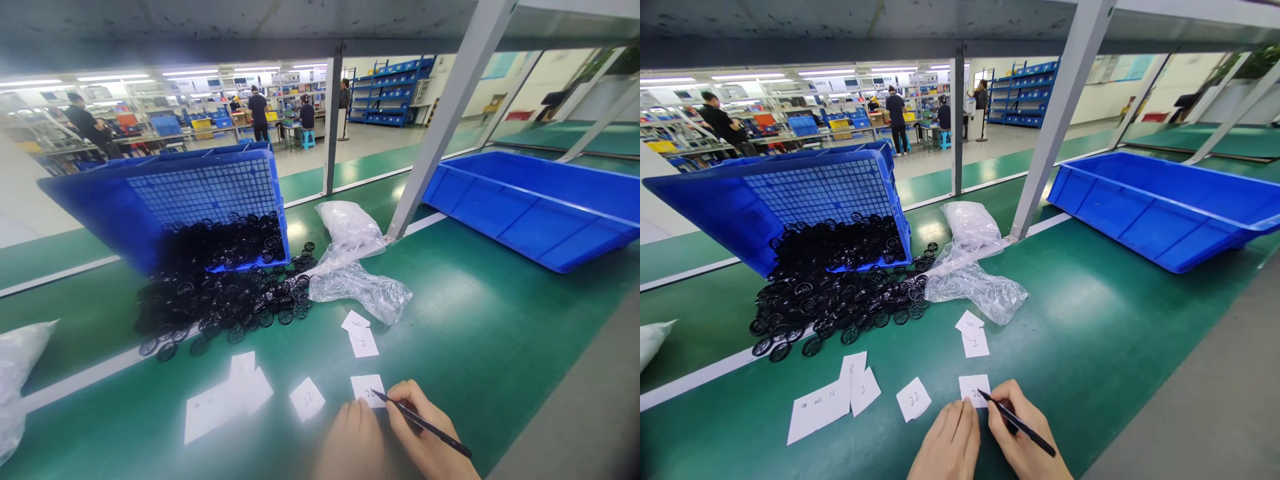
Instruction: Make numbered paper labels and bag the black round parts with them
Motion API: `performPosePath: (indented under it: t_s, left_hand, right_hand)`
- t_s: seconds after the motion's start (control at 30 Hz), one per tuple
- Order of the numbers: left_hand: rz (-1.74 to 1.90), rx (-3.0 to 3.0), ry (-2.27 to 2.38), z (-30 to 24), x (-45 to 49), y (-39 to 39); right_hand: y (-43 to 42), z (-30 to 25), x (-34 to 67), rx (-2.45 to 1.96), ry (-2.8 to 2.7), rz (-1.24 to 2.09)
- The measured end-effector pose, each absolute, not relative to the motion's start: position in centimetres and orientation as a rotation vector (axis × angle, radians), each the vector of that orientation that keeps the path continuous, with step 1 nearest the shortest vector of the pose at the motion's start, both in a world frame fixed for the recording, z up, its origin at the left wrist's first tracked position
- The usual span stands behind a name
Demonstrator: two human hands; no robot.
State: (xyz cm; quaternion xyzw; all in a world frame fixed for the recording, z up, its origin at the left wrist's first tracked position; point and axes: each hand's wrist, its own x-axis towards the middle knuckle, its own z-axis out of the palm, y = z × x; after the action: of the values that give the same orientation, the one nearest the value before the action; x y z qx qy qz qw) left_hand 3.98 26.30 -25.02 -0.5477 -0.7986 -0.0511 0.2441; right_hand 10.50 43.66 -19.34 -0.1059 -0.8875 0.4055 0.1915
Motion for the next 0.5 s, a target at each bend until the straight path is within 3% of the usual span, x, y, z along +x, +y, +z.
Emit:
performPosePath:
  t_s: [0.23, 0.5]
  left_hand:
    - [-0.172, -1.501, -2.160, -25.1, 4.0, 26.4]
    - [-0.201, -1.543, -2.237, -22.9, 3.4, 26.9]
  right_hand:
    - [43.5, -19.4, 10.1, -0.290, -2.522, 1.177]
    - [43.8, -19.1, 11.1, -0.137, -2.365, 0.966]
